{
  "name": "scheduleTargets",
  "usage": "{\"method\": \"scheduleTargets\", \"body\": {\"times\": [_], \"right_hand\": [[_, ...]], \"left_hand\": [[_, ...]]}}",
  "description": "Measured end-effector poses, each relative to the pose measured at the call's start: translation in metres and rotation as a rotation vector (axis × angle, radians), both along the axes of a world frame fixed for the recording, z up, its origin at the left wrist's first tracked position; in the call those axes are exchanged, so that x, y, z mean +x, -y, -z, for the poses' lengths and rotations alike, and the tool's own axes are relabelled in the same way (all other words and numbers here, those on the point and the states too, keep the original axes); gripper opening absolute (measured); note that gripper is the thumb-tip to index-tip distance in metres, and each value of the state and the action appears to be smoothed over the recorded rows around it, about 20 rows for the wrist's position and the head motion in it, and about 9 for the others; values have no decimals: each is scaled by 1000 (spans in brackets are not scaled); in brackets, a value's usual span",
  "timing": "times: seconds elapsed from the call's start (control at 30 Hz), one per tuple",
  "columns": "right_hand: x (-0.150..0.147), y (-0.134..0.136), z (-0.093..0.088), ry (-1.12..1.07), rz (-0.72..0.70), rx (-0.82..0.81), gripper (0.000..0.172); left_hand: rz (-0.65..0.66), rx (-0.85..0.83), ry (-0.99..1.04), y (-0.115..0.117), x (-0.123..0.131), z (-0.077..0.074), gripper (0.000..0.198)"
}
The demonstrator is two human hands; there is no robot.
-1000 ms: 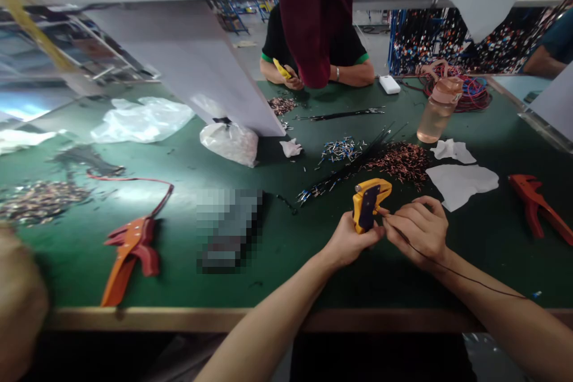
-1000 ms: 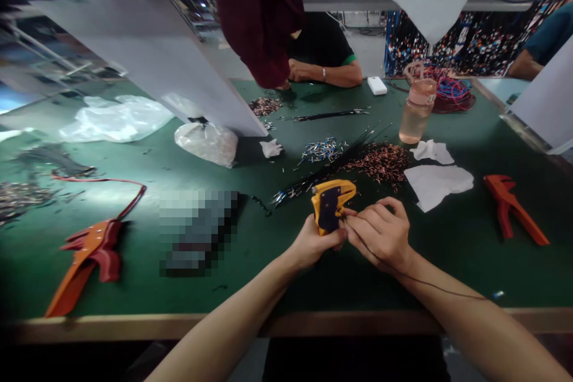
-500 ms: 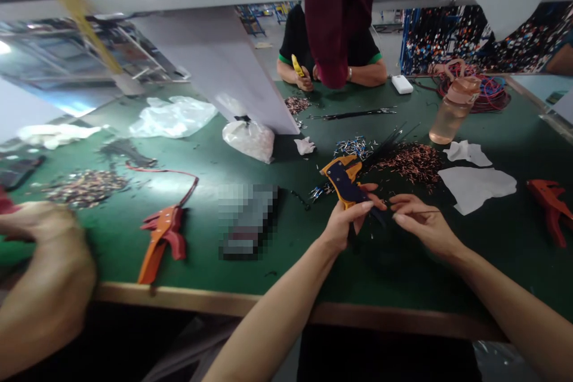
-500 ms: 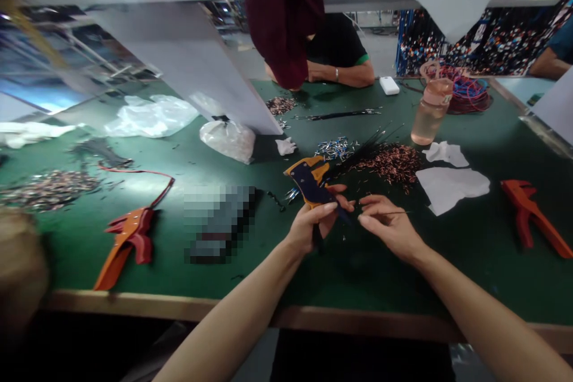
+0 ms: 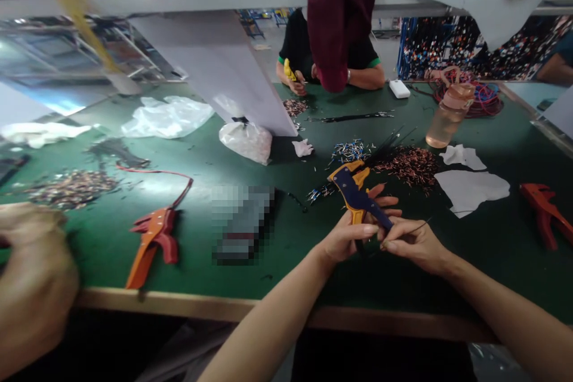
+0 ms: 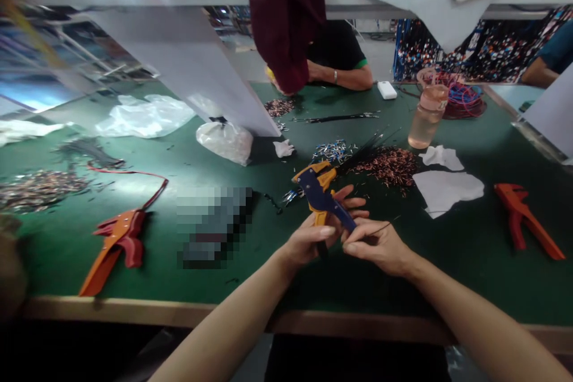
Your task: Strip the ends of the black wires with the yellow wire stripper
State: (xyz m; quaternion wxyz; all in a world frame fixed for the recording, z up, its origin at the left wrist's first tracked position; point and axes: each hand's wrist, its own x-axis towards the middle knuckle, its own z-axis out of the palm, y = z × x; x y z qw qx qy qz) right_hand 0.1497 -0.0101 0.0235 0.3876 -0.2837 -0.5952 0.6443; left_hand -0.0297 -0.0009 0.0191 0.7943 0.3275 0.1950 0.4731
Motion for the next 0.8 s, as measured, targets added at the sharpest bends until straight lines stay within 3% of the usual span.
{"method": "scheduleTargets", "body": {"times": [0.2,0.33,0.5,0.7,0.8], "right_hand": [[1,-4,9,-1,120,14,24],[1,-2,14,34,178,17,23],[1,1,18,32,242,-23,23],[-6,3,17,-193,229,-284,26],[-8,2,18,-271,210,-368,26]], "left_hand": [[-88,-165,-30,8,16,1,50],[-107,-207,58,16,20,-4,55],[-63,-85,63,18,19,-1,73],[11,65,-43,13,13,10,90],[-27,82,-129,10,13,11,89]]}}
